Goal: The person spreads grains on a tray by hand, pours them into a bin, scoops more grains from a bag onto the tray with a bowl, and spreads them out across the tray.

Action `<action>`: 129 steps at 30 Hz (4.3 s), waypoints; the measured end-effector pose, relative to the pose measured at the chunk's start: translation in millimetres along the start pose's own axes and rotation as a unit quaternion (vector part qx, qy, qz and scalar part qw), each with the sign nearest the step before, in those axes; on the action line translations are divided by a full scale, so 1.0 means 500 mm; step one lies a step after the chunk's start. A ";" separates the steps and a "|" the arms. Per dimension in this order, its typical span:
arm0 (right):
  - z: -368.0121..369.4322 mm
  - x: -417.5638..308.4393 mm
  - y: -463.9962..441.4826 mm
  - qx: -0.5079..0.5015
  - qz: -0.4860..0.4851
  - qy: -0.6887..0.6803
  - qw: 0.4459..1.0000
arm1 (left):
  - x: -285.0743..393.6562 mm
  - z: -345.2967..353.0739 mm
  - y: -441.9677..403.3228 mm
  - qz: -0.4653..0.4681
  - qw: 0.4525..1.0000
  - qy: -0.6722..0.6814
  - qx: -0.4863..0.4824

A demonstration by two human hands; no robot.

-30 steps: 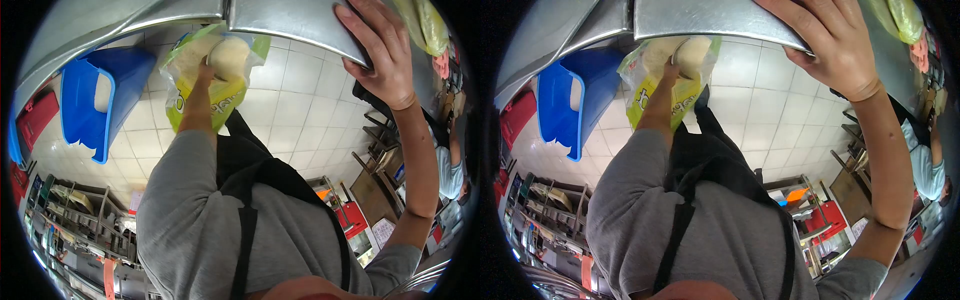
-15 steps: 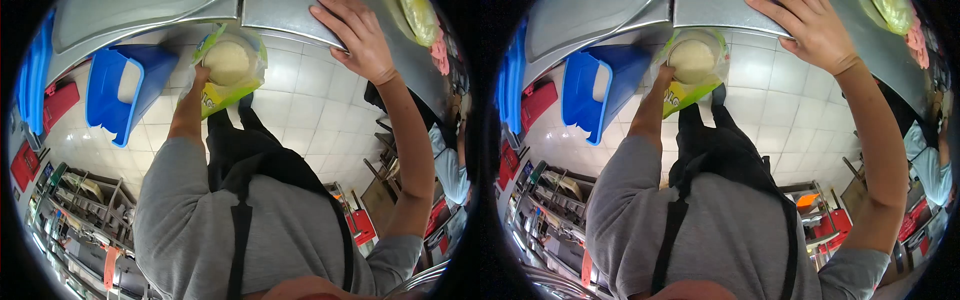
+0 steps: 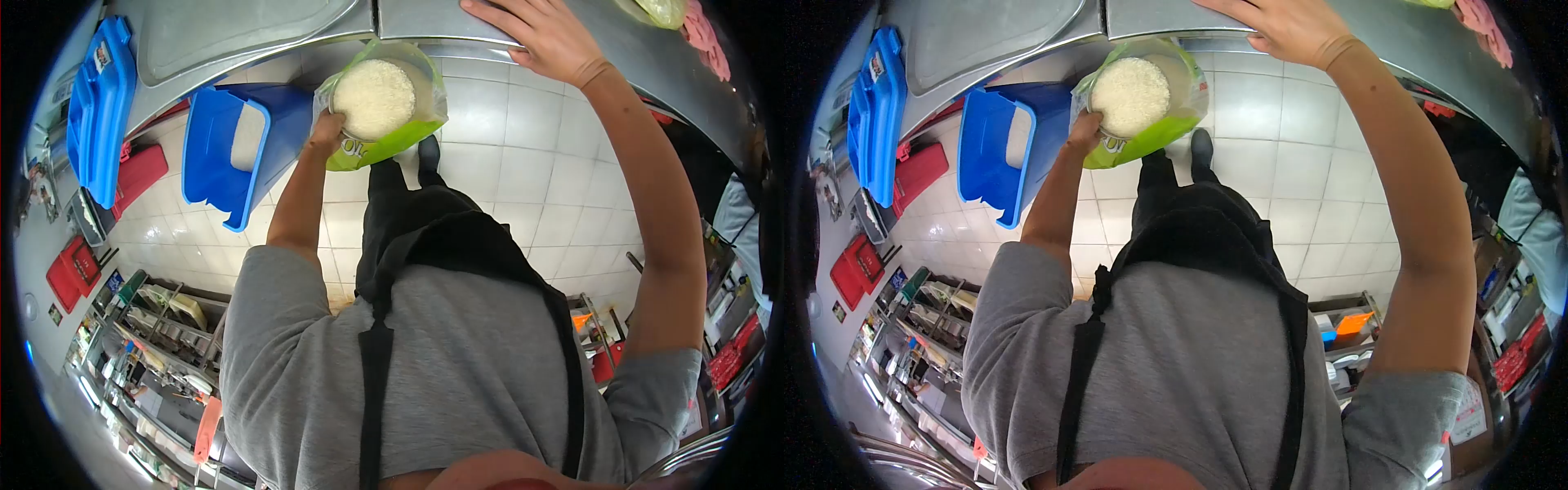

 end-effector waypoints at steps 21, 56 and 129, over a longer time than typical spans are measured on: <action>0.032 -0.002 0.011 -0.037 0.055 0.104 0.992 | 0.335 0.011 0.388 -0.024 0.999 -0.022 0.010; -0.003 -0.014 -0.012 -0.086 0.102 0.060 0.989 | 1.095 -0.001 0.354 0.786 0.355 -0.434 0.261; -0.986 -0.305 -0.097 0.263 -0.145 0.251 0.920 | 0.528 -0.031 0.312 0.609 0.636 -0.450 0.151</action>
Point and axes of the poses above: each hand's wrist, its own y-axis away from the middle knuckle, its own z-axis out of the palm, x = y × z, the point moved 2 cm from there along -y, towards the middle knuckle, and after that the axes turned 5 degrees about z, right-handed, at the moved point
